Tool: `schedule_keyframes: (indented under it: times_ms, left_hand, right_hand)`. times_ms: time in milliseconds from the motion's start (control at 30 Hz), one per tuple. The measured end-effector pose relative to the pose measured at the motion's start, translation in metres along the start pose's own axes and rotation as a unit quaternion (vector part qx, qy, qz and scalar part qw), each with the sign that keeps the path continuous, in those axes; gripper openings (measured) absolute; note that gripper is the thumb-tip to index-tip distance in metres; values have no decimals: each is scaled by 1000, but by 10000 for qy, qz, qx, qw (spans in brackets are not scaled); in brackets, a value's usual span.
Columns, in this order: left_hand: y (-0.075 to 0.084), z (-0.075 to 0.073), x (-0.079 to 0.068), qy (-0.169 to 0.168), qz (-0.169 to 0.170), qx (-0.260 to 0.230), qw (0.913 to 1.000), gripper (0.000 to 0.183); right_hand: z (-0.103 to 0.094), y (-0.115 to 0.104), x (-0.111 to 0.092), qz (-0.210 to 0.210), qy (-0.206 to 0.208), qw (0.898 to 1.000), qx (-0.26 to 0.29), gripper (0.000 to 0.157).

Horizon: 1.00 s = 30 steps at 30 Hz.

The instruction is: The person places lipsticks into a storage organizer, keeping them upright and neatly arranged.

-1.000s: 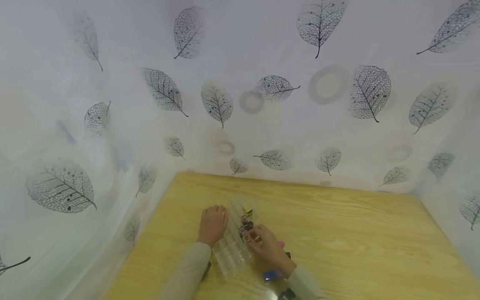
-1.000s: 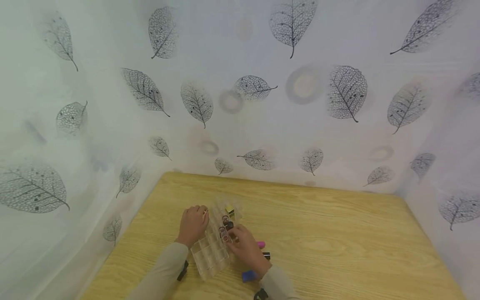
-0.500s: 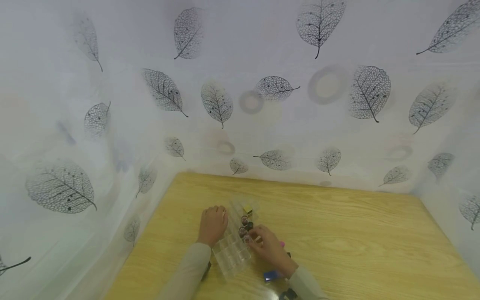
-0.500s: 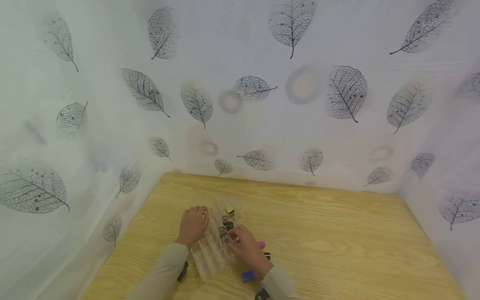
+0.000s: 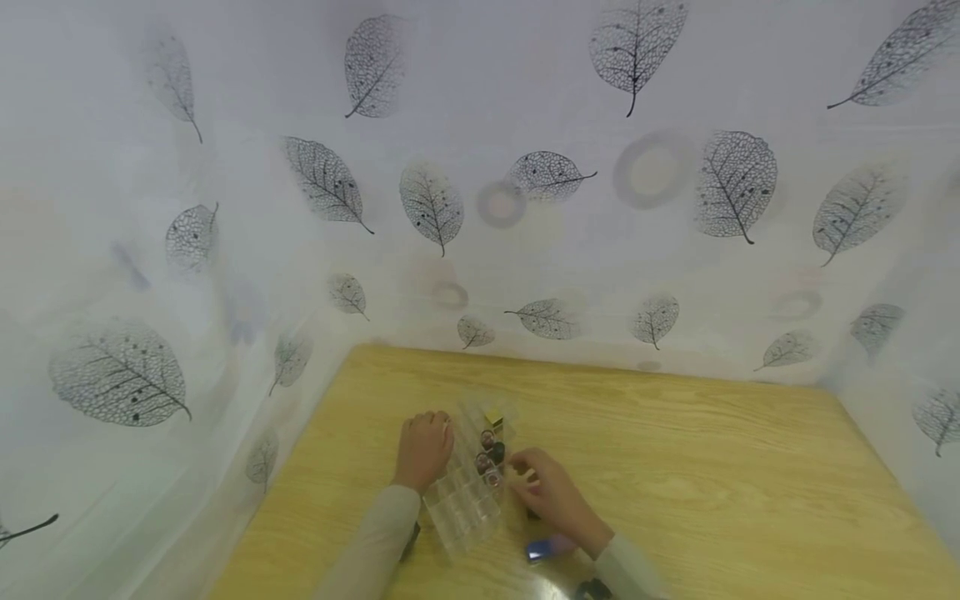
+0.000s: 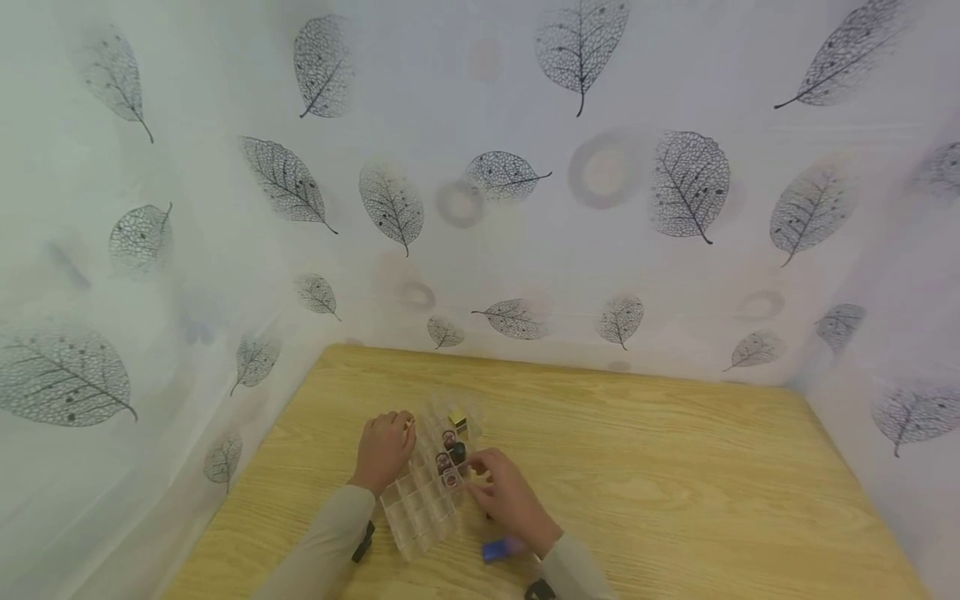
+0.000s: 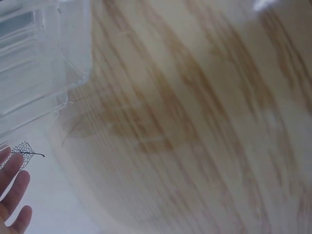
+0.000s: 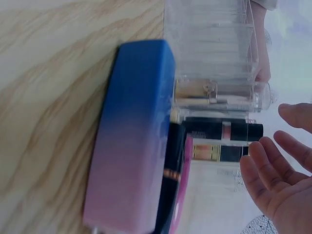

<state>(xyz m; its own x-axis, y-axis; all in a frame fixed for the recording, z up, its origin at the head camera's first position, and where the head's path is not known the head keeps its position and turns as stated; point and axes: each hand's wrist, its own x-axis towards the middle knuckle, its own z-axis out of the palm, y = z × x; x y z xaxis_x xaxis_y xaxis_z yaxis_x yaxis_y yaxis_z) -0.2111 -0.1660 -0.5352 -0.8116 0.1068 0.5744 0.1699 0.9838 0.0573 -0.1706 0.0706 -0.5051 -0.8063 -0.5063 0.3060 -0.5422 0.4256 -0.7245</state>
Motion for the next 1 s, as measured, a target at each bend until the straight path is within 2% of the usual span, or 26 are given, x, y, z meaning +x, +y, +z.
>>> schedule_keyframes:
  times_ms: [100,200,367,567,667,800,900,1000]
  left_hand:
    - [-1,2,0,-10,-8,5,10000,12]
    - [-2,4,-1,-36,-2,34,10000,12]
    - [-1,3,0,-29,-10,18,10000,12]
    - [-1,1,2,-63,-3,48,10000,13]
    - [-2,2,5,-43,44,62,10000,13]
    - [-5,5,8,-3,103,51,9999,12]
    - [-7,8,9,-15,106,4,9999,12]
    - [-9,11,10,-54,91,-28,9999,12]
  right_hand:
    - [-5,2,-6,-3,71,9999,-78,30]
    - [-10,4,-14,181,-40,9998,-24,33]
    - [-19,9,-27,230,-156,9979,-586,35]
    - [-24,19,-38,-3,158,9887,-1488,37]
    - [-25,25,-40,-28,240,9859,-1658,34]
    - [-24,31,-43,105,71,9834,-1808,31]
    - [-22,34,-49,-35,-110,9829,-1836,30]
    - [-17,35,-54,-528,-133,9830,-1756,28]
